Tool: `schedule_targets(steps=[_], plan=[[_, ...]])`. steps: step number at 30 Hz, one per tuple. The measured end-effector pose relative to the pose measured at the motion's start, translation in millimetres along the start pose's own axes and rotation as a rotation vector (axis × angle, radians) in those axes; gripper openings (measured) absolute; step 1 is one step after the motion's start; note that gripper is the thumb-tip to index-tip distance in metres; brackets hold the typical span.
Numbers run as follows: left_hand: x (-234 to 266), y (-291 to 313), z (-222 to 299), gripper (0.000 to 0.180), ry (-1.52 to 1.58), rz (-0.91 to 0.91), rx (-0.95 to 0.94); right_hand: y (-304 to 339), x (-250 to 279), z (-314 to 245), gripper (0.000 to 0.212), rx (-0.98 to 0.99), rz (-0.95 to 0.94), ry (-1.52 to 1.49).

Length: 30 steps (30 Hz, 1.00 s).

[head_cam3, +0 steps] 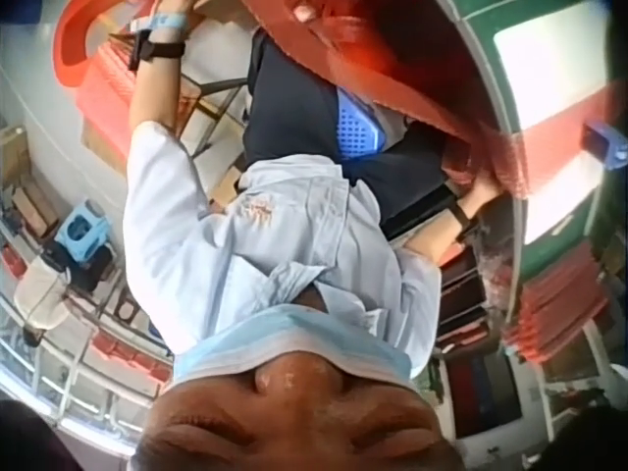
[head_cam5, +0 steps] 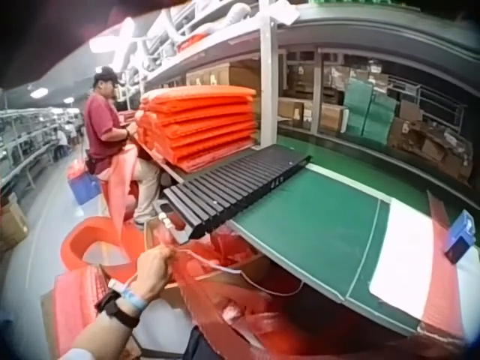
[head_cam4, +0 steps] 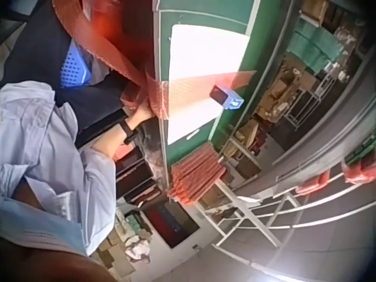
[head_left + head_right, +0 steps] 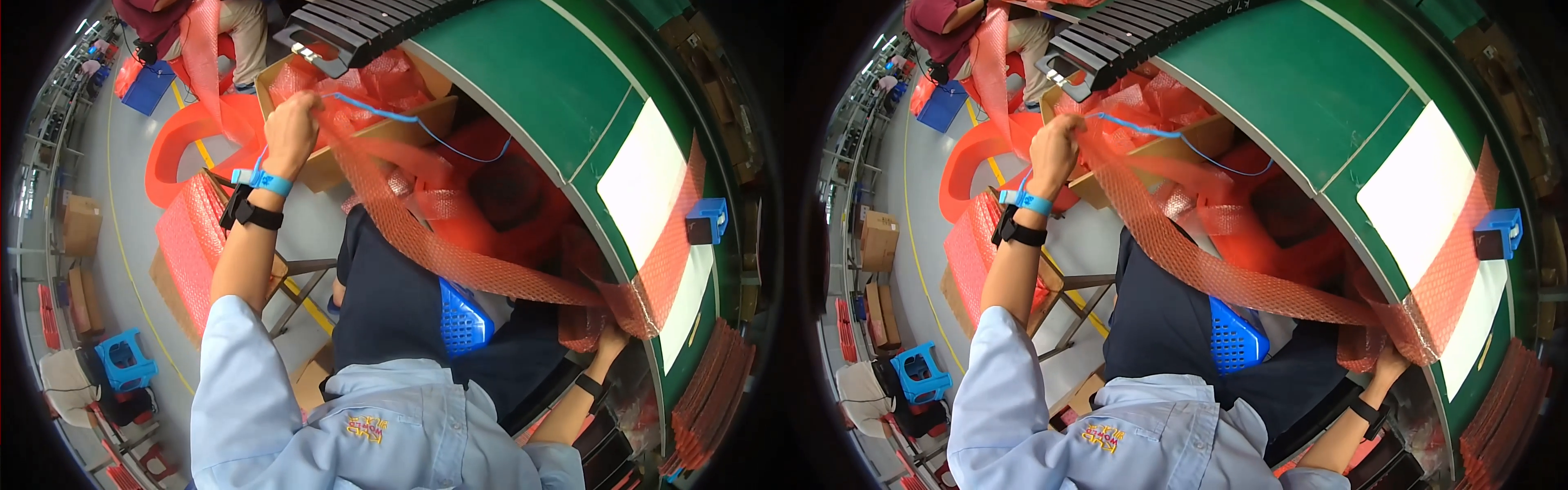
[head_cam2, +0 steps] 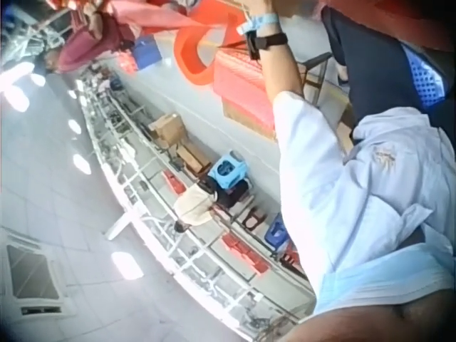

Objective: Wrapping electronic parts in bubble wrap and securing them with tape for shipment.

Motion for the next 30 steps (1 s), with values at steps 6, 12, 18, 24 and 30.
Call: schedule_targets(steps=[6,12,18,24,30], plan=[[-35,-15,47,0.009,0.397,0.165,-0.32,11,15,-39,0.033,0.085,0.042,0.016],[-58,2,120,0.011,0.394,-0.262,-0.465,41,7,-145,0.024,-0.071,-0.304,-0.283],[-62,33,211,0.02,0.786,-0.394,-0.341,65,-1,-250,0.054,0.336,-0.403,-0.298],[-45,53,277,0.019,1.065,-0.476,-0.508,72,-18,-274,0.029,0.417,-0.666,-0.437],[-100,85,217,0.019,0.824,-0.911,-0.34,53,32,-246,0.013,0.242,-1.068,-0.657]])
Point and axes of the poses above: each hand's wrist, its own y-axis away from the middle knuckle, its own x-axis out of the back of the hand, z = x × y, the point moved 2 cm from there along -y, towards the middle knuckle, and after that the axes turned 11 degrees about -x, right-handed, at the moved point
